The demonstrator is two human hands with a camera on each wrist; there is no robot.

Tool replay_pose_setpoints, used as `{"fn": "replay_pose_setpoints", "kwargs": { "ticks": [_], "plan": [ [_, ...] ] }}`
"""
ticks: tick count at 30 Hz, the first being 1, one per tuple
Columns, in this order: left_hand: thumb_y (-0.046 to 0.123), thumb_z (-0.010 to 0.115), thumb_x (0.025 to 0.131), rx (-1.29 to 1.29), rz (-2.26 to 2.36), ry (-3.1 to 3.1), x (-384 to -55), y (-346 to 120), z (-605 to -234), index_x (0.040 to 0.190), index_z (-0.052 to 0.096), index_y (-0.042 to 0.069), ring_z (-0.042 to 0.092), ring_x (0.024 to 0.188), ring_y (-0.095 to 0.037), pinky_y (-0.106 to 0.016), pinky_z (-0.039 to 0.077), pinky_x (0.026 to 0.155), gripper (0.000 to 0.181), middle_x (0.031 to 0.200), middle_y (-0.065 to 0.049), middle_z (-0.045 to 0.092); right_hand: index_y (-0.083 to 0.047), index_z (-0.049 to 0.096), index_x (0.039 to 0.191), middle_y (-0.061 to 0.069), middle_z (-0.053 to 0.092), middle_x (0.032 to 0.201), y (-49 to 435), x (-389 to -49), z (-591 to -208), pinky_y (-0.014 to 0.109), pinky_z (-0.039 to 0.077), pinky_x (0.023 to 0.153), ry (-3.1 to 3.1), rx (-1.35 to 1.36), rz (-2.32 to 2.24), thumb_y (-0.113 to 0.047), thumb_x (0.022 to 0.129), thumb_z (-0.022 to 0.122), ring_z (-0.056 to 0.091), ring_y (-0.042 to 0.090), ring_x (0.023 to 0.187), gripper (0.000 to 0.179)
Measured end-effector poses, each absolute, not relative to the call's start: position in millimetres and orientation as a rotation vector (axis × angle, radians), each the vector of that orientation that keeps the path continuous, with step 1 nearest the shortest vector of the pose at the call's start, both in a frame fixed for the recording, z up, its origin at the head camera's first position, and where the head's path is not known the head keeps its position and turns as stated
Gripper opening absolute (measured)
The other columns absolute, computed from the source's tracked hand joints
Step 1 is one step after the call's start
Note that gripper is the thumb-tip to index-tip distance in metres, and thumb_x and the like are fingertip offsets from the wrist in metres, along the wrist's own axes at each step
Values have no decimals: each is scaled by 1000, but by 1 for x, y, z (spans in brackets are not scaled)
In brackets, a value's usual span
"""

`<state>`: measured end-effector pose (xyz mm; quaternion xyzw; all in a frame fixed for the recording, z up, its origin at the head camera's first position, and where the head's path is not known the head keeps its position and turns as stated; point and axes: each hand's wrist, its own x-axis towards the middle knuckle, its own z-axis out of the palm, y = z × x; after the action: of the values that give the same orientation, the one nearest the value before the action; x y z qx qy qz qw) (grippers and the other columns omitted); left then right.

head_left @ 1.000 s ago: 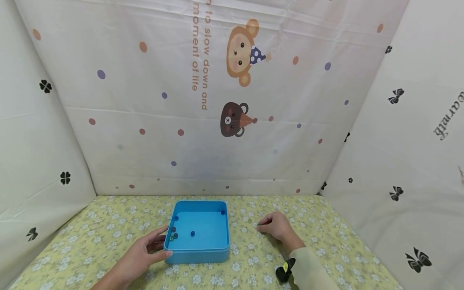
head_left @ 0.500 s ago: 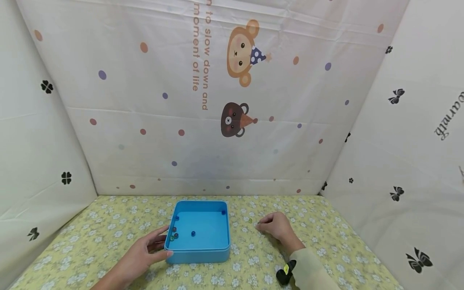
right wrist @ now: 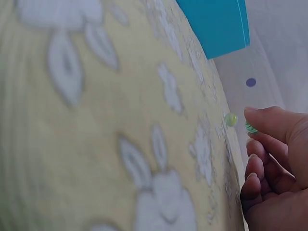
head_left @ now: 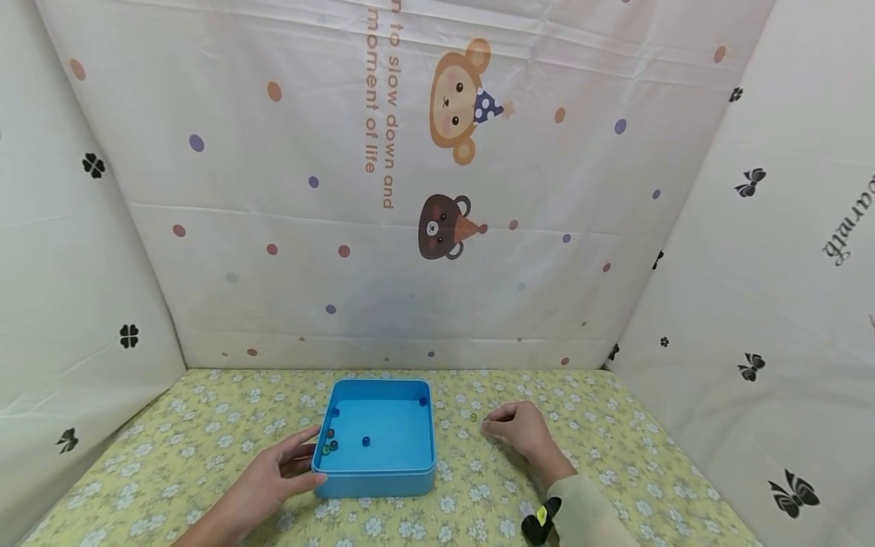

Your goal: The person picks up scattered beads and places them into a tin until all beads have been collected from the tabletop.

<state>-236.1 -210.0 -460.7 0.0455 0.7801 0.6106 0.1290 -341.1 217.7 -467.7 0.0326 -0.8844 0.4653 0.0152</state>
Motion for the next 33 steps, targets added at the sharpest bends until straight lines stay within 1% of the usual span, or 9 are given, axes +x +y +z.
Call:
{"fn": "replay_pose_setpoints", "kwargs": {
  "ticks": [6, 14, 21, 24, 28, 33],
  "plan": [
    [25, 77, 94, 124, 1767, 2280, -236, -209, -461, 163, 23, 4, 55, 133, -48, -40, 66, 102, 90, 152, -36, 42, -11, 81, 100, 5, 75, 107, 211, -335, -465, 30, 67, 65, -2745, 142, 1471, -24, 87, 85, 69, 14, 84, 19],
    [26, 76, 95, 106, 1758, 2288, -236, -208, -461, 163, 24, 3, 55, 133, -49, -40, 67, 101, 88, 152, -36, 43, -7, 80, 105, 8, 75, 110, 203, -331, -462, 33, 70, 72, -2698, 212, 1560, -22, 89, 83, 70, 16, 91, 22],
    [26, 76, 95, 109, 1762, 2294, -236, -208, -461, 163, 24, 4, 55, 133, -49, -40, 67, 101, 88, 152, -36, 43, -7, 80, 104, 7, 75, 106, 194, -328, -457, 32, 70, 72, -2666, 212, 1599, -24, 89, 84, 70, 15, 88, 23],
    [27, 77, 95, 99, 1757, 2305, -236, -207, -461, 163, 25, 4, 55, 132, -49, -40, 67, 101, 88, 151, -35, 44, -9, 81, 105, 6, 76, 106, 190, -327, -455, 31, 70, 73, -2662, 225, 1610, -26, 89, 83, 69, 14, 89, 24],
    [26, 77, 94, 74, 1757, 2313, -235, -206, -460, 163, 26, 5, 55, 132, -49, -40, 67, 100, 88, 152, -35, 44, -8, 81, 104, 4, 75, 105, 184, -324, -452, 29, 70, 74, -2671, 255, 1618, -26, 90, 82, 69, 14, 89, 22],
    [26, 77, 94, 64, 1759, 2314, -235, -203, -459, 163, 27, 5, 56, 132, -49, -40, 67, 100, 87, 152, -35, 44, -7, 80, 106, 3, 76, 104, 179, -323, -448, 34, 71, 75, -2681, 310, 1632, -28, 90, 82, 69, 14, 88, 26]
  ]
}}
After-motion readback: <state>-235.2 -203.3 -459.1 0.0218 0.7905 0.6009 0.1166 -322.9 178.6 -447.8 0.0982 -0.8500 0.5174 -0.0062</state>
